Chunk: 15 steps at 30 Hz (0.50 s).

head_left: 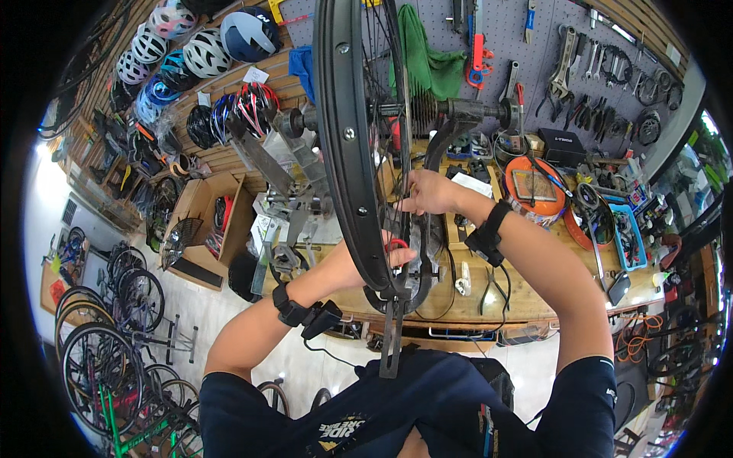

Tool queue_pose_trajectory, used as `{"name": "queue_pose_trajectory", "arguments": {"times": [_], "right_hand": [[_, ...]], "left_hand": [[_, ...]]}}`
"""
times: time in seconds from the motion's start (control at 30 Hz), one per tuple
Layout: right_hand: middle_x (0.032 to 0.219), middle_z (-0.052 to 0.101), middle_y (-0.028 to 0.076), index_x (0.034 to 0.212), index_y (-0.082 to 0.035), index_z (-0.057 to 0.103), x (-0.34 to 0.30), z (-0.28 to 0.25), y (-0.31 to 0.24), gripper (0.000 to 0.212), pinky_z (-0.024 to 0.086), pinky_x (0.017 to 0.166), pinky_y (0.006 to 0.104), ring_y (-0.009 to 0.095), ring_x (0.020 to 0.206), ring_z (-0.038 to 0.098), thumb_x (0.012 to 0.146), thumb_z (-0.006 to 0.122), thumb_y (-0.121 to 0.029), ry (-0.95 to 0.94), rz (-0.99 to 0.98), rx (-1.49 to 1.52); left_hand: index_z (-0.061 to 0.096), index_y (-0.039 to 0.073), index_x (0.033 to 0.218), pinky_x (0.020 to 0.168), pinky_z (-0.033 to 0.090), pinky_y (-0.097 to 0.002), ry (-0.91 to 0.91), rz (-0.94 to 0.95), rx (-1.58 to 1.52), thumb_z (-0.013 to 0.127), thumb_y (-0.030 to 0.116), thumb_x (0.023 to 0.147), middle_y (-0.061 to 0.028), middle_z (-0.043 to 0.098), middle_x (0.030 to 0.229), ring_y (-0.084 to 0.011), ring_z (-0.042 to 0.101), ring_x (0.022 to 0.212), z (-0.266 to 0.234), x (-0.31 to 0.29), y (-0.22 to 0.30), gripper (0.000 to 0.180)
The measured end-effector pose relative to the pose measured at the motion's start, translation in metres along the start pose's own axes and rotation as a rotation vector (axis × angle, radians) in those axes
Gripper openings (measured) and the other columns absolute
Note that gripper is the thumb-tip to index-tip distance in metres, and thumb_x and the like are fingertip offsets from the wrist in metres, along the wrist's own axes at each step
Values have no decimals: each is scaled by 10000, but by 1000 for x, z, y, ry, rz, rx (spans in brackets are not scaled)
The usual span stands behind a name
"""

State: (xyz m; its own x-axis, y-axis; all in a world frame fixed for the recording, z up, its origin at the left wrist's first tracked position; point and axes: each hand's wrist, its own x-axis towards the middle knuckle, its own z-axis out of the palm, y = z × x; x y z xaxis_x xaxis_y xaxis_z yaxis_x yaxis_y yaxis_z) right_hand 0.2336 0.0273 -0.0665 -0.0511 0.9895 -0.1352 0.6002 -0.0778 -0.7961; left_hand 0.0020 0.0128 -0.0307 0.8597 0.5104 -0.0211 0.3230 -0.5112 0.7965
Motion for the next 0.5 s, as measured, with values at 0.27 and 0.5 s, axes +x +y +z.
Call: {"name": "queue_pose_trajectory", "arguments": {"times": [0.27,0.5], "right_hand": [[732,663,100,911,25,616,4,1,3,392,506,602,328,183,639,640,798,792,-306,29,27,-75],[790,669,102,929,38,600,-20,-6,-20,455,512,607,294,168,677,643,812,779,-364,-90,24,71]], "left_hand": [[589,5,719,503,406,-338,171,228,178,698,242,876,-93,503,575,-195,491,514,16,1,-9,305],[585,17,1063,739,487,-234,-308,-10,-834,705,201,885,-47,640,901,-112,605,823,-10,1,5,282]]}}
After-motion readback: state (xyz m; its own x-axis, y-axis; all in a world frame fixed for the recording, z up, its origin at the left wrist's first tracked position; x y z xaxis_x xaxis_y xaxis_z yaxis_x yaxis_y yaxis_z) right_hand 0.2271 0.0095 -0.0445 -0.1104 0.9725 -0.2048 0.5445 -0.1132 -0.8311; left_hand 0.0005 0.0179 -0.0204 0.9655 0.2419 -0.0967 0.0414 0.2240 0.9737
